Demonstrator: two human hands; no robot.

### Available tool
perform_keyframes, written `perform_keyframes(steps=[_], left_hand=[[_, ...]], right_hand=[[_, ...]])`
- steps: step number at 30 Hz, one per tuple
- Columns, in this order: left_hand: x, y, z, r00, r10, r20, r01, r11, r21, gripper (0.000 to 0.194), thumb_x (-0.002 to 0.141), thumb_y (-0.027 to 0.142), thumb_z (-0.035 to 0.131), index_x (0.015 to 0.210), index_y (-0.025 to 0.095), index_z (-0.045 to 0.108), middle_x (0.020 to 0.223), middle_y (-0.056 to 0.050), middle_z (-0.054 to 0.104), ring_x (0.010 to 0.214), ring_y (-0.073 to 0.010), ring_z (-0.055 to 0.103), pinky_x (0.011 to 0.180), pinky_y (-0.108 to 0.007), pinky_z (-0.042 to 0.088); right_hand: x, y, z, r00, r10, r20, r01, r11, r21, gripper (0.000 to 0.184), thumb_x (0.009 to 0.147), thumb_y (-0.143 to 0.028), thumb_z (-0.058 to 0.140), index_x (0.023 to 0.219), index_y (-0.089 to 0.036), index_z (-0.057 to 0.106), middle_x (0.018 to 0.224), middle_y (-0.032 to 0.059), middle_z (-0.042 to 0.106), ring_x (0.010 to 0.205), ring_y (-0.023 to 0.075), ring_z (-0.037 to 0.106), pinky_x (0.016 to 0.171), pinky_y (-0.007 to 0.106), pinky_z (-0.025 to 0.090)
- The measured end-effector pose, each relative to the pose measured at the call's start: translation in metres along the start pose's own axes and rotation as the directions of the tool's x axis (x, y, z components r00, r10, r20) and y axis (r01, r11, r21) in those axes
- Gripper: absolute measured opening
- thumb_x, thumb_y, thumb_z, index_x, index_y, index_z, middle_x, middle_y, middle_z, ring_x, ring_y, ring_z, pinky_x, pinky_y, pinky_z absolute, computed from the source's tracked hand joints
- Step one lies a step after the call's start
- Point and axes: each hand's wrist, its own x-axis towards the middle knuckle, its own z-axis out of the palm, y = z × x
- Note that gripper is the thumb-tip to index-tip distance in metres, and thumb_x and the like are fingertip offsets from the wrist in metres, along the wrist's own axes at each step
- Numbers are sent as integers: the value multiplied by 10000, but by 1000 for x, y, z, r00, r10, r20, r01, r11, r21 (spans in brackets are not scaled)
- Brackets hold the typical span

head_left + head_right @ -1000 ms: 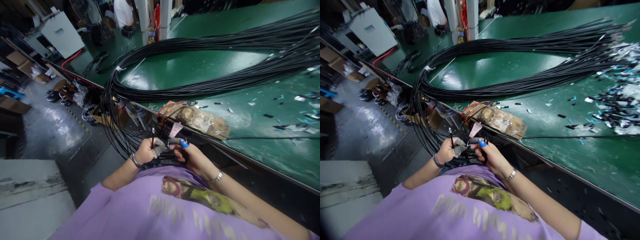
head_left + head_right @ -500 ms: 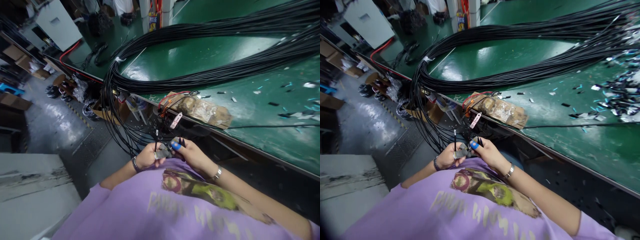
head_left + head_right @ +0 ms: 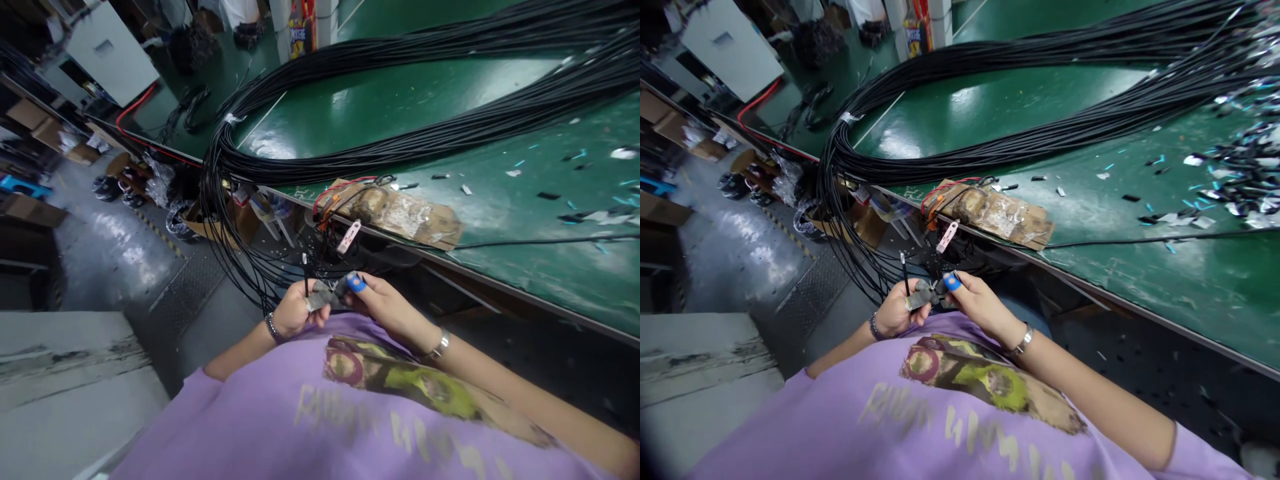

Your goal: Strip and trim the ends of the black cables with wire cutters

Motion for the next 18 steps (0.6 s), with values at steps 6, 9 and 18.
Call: perform_keyframes(steps=[6, 9, 18], left_hand=[[1, 5, 0, 889, 427, -167, -281, 796, 536, 292, 709, 405, 650, 611, 172, 505, 499, 34, 499, 453, -73, 423, 459, -200, 331], [1, 3, 1, 800, 591, -108, -326, 579, 748, 198, 748, 278, 591, 590, 178, 527, 511, 24, 496, 493, -83, 413, 501, -214, 320], [3, -5, -4, 682, 729, 63, -362, 261, 895, 109, 672, 138, 519, 681, 175, 621, 547, -9, 574, 509, -118, 488, 530, -231, 352]], right_hand=[[-9, -6, -8, 985, -130, 115, 158, 946, -284, 504, 812, -669, 418, 796, -203, 609, 681, 36, 591, 588, 157, 483, 572, 308, 439], [-9, -7, -7, 984, -142, 111, 170, 940, -297, 389, 782, -590, 528, 775, -212, 621, 717, 33, 618, 652, 177, 517, 650, 318, 457], [-6, 0, -4, 997, 9, 76, 7, 977, -214, 416, 747, -583, 562, 608, -192, 525, 498, -39, 440, 456, 88, 334, 436, 240, 283]])
